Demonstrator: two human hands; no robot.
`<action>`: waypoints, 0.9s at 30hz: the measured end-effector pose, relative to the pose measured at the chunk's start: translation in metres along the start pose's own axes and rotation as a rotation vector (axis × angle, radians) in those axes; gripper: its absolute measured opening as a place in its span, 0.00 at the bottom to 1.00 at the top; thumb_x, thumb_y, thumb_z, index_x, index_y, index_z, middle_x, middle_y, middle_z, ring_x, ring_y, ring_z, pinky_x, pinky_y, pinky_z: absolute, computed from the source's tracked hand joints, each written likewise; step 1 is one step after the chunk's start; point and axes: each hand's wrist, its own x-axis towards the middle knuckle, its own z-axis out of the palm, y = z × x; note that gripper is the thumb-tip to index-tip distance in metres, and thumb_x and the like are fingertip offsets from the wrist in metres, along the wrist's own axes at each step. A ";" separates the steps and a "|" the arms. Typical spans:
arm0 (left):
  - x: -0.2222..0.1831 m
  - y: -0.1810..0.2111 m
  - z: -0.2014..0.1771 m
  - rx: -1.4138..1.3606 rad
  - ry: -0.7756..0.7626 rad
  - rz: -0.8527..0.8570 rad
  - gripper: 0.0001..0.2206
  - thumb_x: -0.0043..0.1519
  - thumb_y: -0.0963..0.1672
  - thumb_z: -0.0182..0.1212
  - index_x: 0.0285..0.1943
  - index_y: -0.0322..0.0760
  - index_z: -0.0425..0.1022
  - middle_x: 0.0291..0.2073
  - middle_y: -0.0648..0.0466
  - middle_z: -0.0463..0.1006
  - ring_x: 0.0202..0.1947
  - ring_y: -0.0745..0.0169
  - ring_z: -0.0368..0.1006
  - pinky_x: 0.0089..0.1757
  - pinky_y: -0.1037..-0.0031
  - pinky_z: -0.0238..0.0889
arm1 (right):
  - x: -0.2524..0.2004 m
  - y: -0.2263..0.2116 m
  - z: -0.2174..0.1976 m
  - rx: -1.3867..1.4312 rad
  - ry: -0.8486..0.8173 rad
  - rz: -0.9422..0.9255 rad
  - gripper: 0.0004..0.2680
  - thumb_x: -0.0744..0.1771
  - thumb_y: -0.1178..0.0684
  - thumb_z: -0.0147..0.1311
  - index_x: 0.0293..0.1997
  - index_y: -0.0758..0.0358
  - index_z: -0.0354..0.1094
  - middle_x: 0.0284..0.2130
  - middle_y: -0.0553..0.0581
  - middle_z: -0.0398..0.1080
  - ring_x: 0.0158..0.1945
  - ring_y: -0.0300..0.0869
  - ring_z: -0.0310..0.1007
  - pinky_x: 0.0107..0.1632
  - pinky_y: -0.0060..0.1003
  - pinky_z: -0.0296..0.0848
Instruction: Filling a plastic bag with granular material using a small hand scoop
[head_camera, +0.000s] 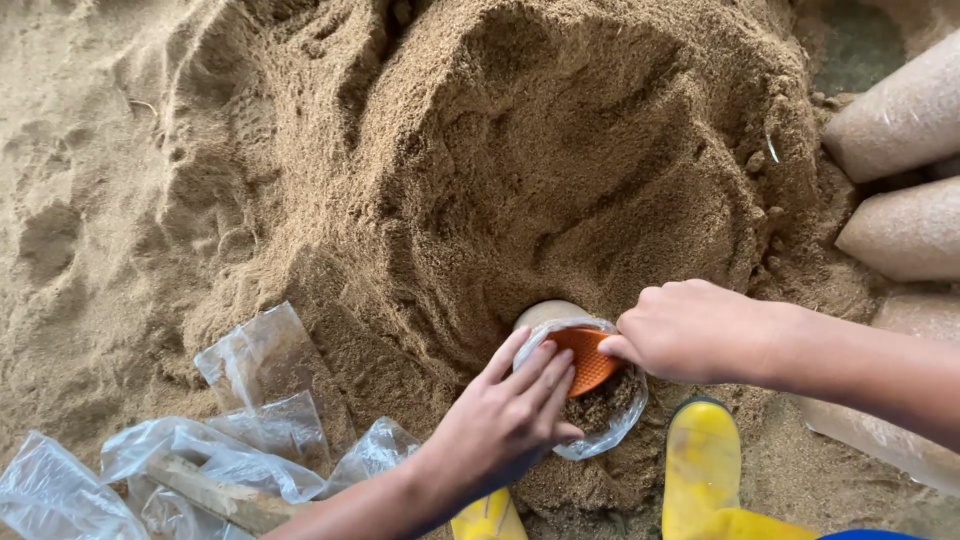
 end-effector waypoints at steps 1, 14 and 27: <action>0.000 0.003 0.002 0.035 -0.026 -0.007 0.32 0.70 0.56 0.46 0.64 0.20 0.72 0.62 0.37 0.75 0.65 0.38 0.68 0.70 0.48 0.47 | 0.001 -0.001 0.000 0.023 -0.023 0.040 0.20 0.72 0.32 0.36 0.40 0.54 0.74 0.40 0.62 0.76 0.47 0.59 0.77 0.52 0.56 0.74; 0.001 0.022 0.014 0.083 -0.266 -0.080 0.37 0.70 0.59 0.35 0.68 0.19 0.65 0.66 0.32 0.68 0.71 0.31 0.58 0.72 0.39 0.33 | 0.023 -0.018 -0.007 0.073 -0.102 0.022 0.19 0.71 0.35 0.45 0.43 0.61 0.76 0.40 0.65 0.76 0.44 0.61 0.78 0.47 0.55 0.76; 0.009 0.005 0.001 0.077 -0.199 -0.119 0.35 0.64 0.59 0.52 0.68 0.26 0.68 0.65 0.41 0.72 0.69 0.44 0.63 0.69 0.37 0.35 | 0.026 -0.016 0.006 0.053 0.065 0.092 0.18 0.70 0.32 0.45 0.42 0.52 0.77 0.41 0.60 0.77 0.46 0.57 0.78 0.47 0.53 0.76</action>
